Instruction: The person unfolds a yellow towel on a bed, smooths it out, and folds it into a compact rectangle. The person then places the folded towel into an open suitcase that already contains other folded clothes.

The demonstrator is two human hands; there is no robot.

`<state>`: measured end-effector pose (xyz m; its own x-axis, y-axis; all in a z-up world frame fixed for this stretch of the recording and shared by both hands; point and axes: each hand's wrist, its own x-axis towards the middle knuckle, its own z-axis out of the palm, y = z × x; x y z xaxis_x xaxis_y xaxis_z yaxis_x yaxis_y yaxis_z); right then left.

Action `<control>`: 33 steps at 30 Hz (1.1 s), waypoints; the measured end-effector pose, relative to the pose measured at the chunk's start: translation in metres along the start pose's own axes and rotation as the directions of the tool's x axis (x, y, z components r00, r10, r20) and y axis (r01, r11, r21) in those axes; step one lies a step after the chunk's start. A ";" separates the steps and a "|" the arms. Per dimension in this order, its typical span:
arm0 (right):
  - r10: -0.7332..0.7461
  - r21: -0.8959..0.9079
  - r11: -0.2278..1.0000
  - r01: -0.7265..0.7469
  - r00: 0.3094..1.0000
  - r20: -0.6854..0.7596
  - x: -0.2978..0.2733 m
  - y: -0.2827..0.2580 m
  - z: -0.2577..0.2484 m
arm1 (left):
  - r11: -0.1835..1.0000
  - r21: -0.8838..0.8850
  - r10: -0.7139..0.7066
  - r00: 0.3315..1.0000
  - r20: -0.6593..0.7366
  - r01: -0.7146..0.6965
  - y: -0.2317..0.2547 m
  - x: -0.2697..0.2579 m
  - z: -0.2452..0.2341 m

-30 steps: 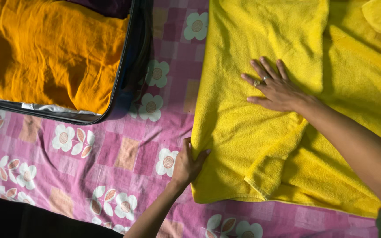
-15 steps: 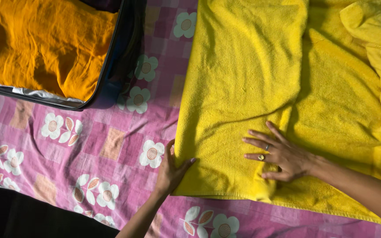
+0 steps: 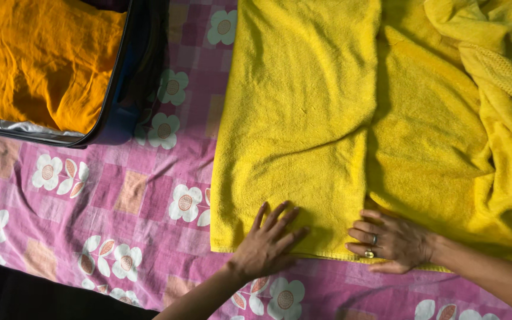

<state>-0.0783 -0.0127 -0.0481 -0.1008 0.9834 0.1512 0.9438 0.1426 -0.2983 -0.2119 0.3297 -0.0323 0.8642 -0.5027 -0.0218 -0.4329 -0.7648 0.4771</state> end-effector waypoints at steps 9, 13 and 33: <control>0.291 -0.053 0.956 -0.289 0.956 0.038 -0.025 -0.019 0.094 | 0.877 0.460 0.112 0.991 0.079 -0.136 -0.007 -0.005 0.045; 0.266 0.337 0.895 -0.292 0.956 0.123 -0.014 -0.046 0.084 | 0.986 0.100 0.132 0.991 0.003 -0.131 0.017 -0.029 0.042; 0.854 -0.152 0.421 -0.894 0.447 -0.265 0.084 0.212 -0.005 | 0.853 0.277 -0.290 0.842 -0.454 0.443 -0.117 0.162 -0.031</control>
<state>0.1149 0.0997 -0.0944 0.8445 0.5319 0.0622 0.5354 -0.8364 -0.1174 -0.0135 0.3503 -0.0642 0.9699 -0.0190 0.2427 -0.0577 -0.9865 0.1534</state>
